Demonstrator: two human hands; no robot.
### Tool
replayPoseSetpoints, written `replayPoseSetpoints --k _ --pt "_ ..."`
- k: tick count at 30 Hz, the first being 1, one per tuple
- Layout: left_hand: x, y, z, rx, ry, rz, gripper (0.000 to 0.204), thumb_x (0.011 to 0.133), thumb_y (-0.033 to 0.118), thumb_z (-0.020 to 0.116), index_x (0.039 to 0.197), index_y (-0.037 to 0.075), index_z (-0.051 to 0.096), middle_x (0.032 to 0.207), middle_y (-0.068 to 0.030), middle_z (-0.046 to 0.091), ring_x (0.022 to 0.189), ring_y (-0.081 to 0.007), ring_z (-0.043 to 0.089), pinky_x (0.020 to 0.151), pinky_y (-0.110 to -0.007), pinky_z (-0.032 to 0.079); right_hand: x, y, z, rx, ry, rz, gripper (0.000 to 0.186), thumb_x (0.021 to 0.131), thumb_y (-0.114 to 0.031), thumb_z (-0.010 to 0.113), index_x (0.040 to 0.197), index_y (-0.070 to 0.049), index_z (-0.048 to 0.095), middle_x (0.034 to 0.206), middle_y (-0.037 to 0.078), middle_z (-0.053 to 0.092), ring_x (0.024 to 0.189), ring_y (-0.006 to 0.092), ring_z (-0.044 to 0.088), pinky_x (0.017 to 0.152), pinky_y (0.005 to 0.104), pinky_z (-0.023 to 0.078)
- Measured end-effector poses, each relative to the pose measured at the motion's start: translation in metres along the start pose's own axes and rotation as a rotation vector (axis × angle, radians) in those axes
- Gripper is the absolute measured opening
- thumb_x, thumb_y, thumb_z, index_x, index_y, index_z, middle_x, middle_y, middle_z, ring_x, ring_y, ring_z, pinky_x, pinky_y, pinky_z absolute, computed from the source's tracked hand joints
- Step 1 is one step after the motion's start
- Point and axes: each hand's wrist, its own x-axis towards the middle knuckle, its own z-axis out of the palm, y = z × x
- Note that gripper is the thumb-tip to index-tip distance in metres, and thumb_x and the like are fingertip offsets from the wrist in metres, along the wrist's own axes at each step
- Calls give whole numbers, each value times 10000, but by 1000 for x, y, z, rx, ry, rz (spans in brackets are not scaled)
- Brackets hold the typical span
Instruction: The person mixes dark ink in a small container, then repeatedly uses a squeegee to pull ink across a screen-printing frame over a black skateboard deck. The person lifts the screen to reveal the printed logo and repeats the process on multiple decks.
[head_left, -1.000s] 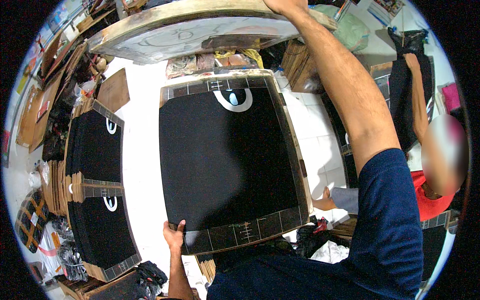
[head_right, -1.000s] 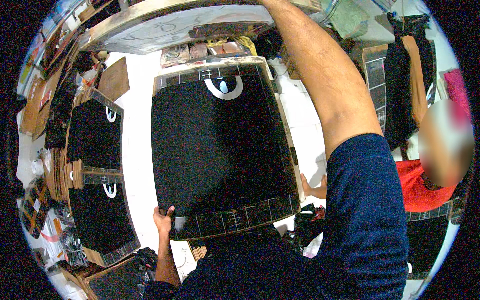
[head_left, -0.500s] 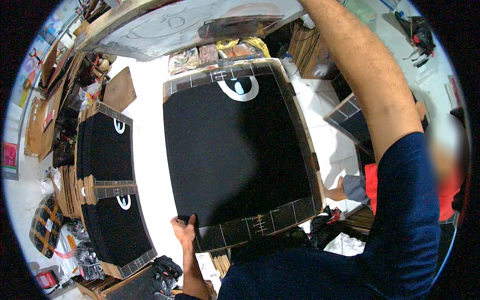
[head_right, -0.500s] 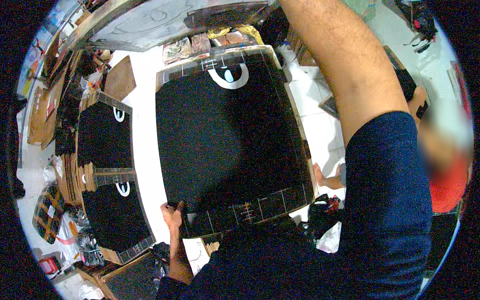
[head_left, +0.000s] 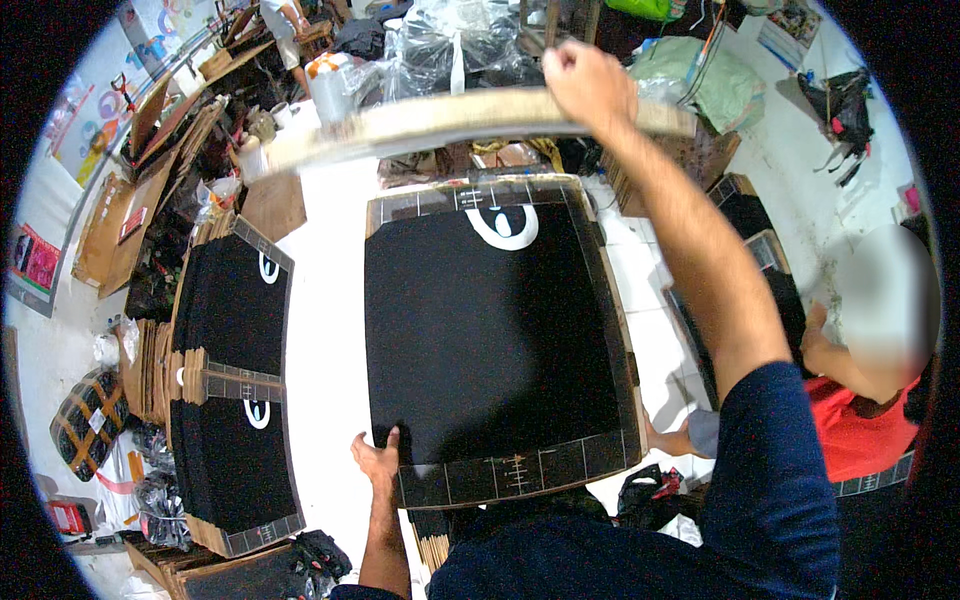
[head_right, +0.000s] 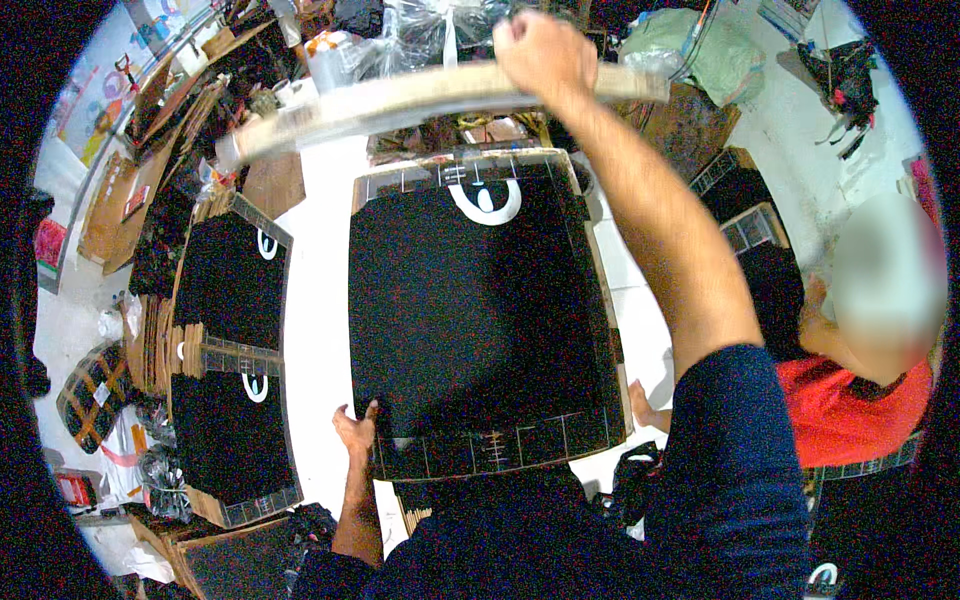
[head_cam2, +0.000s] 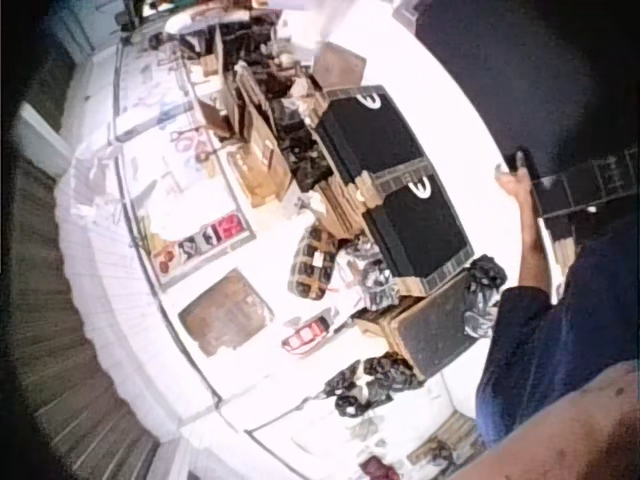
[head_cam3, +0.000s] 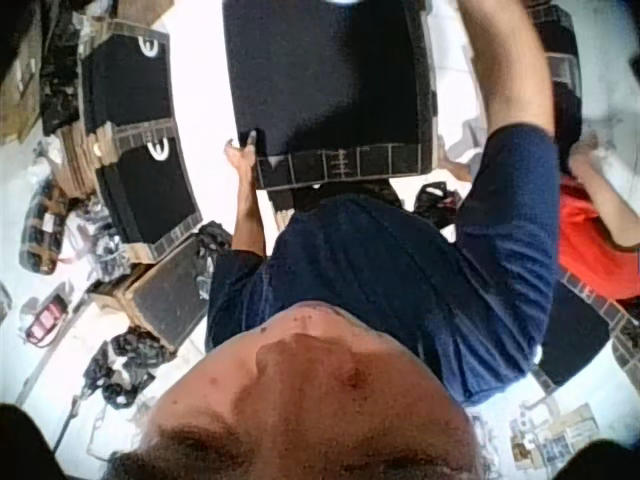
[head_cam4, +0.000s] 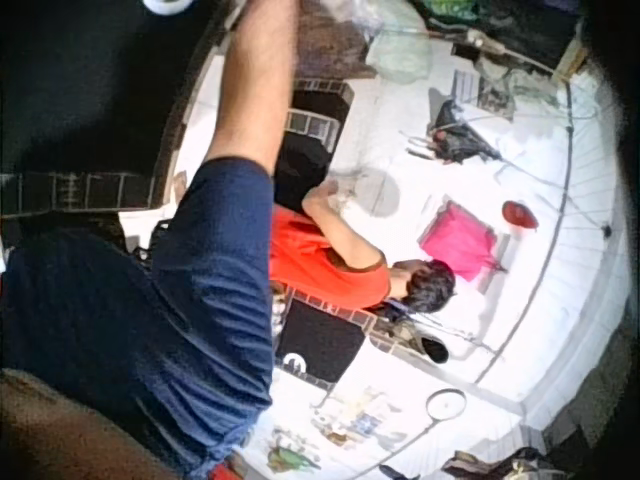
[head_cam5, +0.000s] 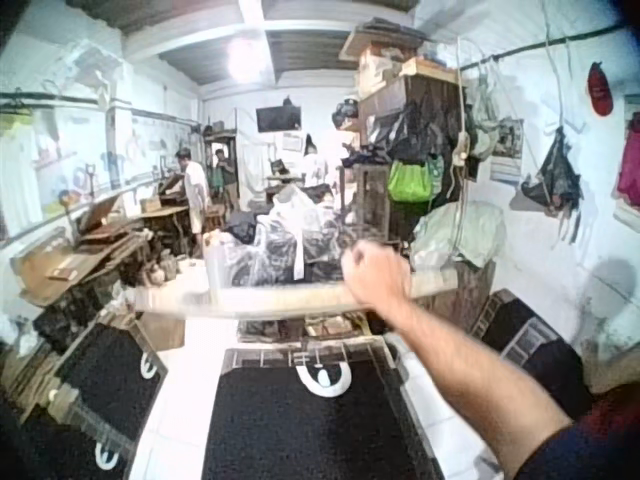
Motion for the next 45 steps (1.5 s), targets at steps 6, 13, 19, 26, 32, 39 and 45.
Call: replayPoseSetpoints --k 6,13,19,26,32,39,45 --pt "31 200 -35 -1364 -277 197 661 1045 415 608 1509 6 377 1396 -196 538 1241 -327 585 1066 -482 464 -151 53 44 114 260 -329 109 880 -246 646 869 -139 657 825 75 654 817 314 635 750 480 496" --pt "35 193 24 -1462 -205 -865 903 960 750 435 1549 70 356 1519 -209 373 1360 -367 409 1107 -550 369 -283 111 123 129 -308 8 479 832 -223 735 1278 -107 606 1170 128 590 1152 324 539 1034 476 420" --pt "4 135 78 -320 156 38 676 915 474 775 1313 -23 547 1261 -195 578 1145 -330 576 1018 -505 443 -153 163 254 74 -207 -196 690 761 -183 774 1398 -52 543 1393 172 539 1339 371 471 1149 481 378" --pt "18 118 99 416 -57 723 944 753 695 768 1440 99 516 1482 -196 495 1460 -417 375 1205 -633 201 -51 153 331 -107 -513 -426 646 780 -274 860 1337 -66 609 1320 152 623 1277 369 553 1066 507 432" --pt "18 112 102 364 -12 767 894 764 594 787 1451 97 503 1512 -186 456 1467 -403 360 1210 -622 203 -62 149 323 -38 -437 -458 397 795 -297 838 1116 -128 677 1017 79 722 1033 315 677 910 508 482" --pt "19 107 101 384 -29 775 870 767 546 786 1456 100 499 1528 -175 444 1490 -395 334 1218 -608 185 -88 152 340 -32 -295 -466 301 813 -220 804 1004 -94 609 970 88 666 981 322 643 837 492 470" --pt "20 105 102 391 -49 760 886 774 559 775 1480 113 479 1542 -173 429 1502 -386 319 1228 -601 163 -150 140 270 -113 -398 -451 430 660 -50 788 1054 -116 630 984 69 637 987 308 626 811 464 468"
